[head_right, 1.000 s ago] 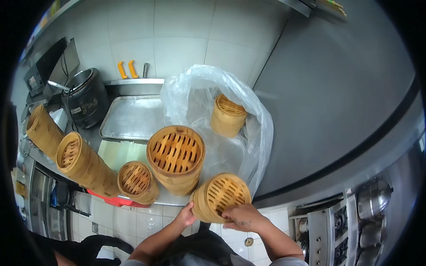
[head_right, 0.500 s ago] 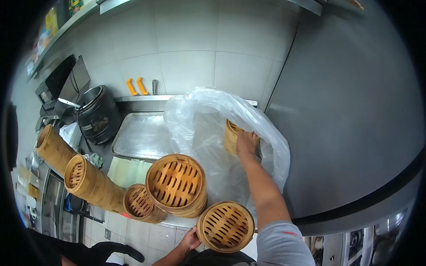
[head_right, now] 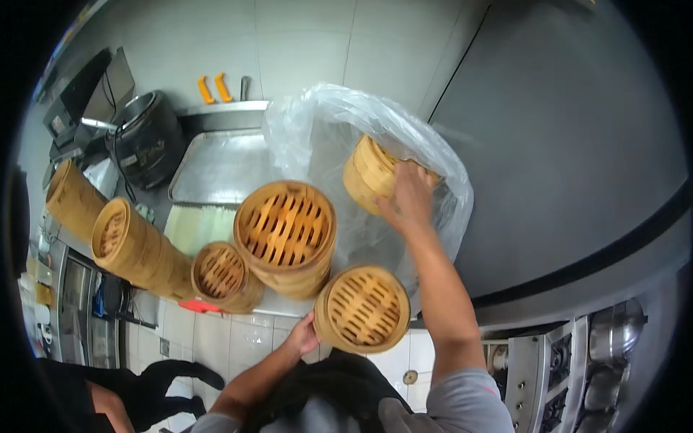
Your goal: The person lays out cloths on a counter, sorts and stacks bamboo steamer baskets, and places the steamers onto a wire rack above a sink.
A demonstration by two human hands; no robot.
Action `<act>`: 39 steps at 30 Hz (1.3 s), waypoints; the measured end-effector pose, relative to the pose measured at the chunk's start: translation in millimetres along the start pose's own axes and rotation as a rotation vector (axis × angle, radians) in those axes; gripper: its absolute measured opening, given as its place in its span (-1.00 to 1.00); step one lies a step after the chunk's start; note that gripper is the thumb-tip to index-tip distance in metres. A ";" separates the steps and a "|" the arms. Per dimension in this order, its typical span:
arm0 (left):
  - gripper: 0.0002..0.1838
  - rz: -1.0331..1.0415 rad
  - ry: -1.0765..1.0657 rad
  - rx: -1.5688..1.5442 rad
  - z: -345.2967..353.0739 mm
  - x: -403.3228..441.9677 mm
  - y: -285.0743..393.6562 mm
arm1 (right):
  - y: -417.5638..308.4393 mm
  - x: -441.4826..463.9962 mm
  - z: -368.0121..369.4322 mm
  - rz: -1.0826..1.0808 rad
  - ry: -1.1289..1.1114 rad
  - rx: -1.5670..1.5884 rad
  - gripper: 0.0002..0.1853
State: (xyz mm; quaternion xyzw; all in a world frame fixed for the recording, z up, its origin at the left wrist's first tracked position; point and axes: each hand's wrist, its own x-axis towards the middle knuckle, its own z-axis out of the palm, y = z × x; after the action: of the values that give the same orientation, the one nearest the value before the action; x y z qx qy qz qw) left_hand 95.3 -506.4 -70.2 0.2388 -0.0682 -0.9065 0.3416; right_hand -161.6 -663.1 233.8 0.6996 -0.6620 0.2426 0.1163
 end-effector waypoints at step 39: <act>-0.27 0.010 0.000 0.039 -11.2 4.3 2.6 | 150.9 86.5 241.9 -0.320 -0.723 -0.199 -0.48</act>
State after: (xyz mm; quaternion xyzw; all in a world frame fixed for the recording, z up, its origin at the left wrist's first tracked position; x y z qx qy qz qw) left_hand 99.3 -510.8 -81.0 0.2448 -0.0870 -0.9033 0.3413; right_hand -264.4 -869.9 45.7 0.8194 -0.5630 -0.1056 -0.0205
